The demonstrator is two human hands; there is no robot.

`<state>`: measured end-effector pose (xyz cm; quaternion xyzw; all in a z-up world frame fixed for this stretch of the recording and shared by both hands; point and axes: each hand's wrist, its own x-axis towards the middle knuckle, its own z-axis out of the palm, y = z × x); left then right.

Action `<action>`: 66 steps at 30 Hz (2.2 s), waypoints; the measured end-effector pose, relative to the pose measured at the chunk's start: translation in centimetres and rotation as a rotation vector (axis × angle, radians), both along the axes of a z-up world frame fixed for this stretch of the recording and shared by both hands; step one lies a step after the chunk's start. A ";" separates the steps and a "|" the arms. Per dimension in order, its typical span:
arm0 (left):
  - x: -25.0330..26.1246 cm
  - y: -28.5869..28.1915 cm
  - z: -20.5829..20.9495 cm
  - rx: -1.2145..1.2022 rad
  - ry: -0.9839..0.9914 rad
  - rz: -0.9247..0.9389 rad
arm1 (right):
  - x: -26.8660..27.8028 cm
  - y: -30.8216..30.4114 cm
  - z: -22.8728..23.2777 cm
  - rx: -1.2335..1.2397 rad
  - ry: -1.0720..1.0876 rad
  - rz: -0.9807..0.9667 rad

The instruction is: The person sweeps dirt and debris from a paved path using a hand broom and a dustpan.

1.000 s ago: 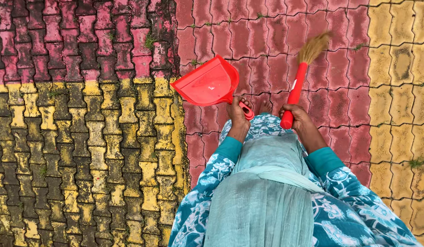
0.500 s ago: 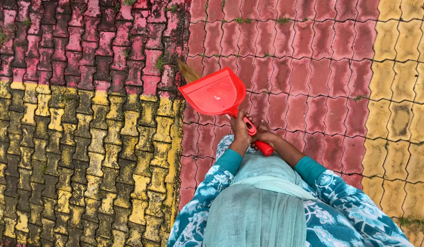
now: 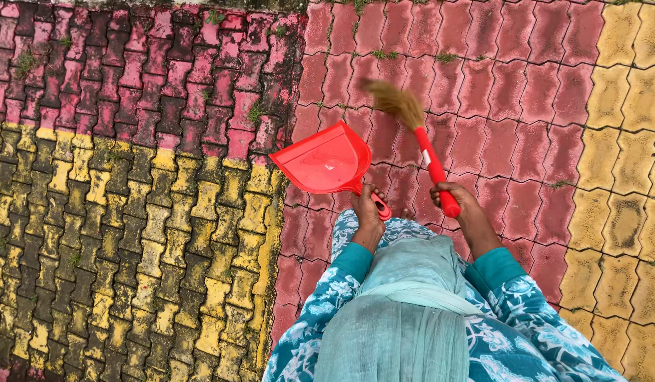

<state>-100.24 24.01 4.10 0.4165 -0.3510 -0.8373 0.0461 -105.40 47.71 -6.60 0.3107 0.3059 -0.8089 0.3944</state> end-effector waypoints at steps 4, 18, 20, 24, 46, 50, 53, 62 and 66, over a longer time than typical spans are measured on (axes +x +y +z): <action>-2.2 0.3 -1.1 0.072 -0.019 0.005 | -3.2 0.7 0.2 -0.006 0.029 -0.212; -22.4 -6.1 0.2 0.176 0.152 -0.151 | -12.7 -14.5 2.7 0.244 0.217 0.329; -24.8 -8.3 0.3 0.155 0.151 -0.111 | -14.1 -17.5 2.3 0.098 0.091 0.436; -28.1 -12.3 -0.7 0.117 0.141 0.033 | -16.4 -21.1 1.2 0.084 0.104 0.550; -40.4 -16.8 -3.5 0.205 -0.026 0.084 | -34.9 -16.1 0.9 0.207 0.101 -0.064; -45.6 -13.9 -3.8 0.174 0.005 0.018 | -38.7 -17.4 0.3 -0.017 0.115 0.218; -48.8 -11.4 -4.3 0.183 -0.024 -0.007 | -39.8 -17.8 0.3 -0.039 0.068 0.325; -54.4 -7.1 -5.7 0.242 -0.083 -0.066 | -47.0 -11.0 -0.2 -0.081 -0.086 0.178; -55.3 -6.5 -5.7 0.215 -0.104 -0.110 | -49.7 -3.8 0.5 -0.105 -0.045 -0.190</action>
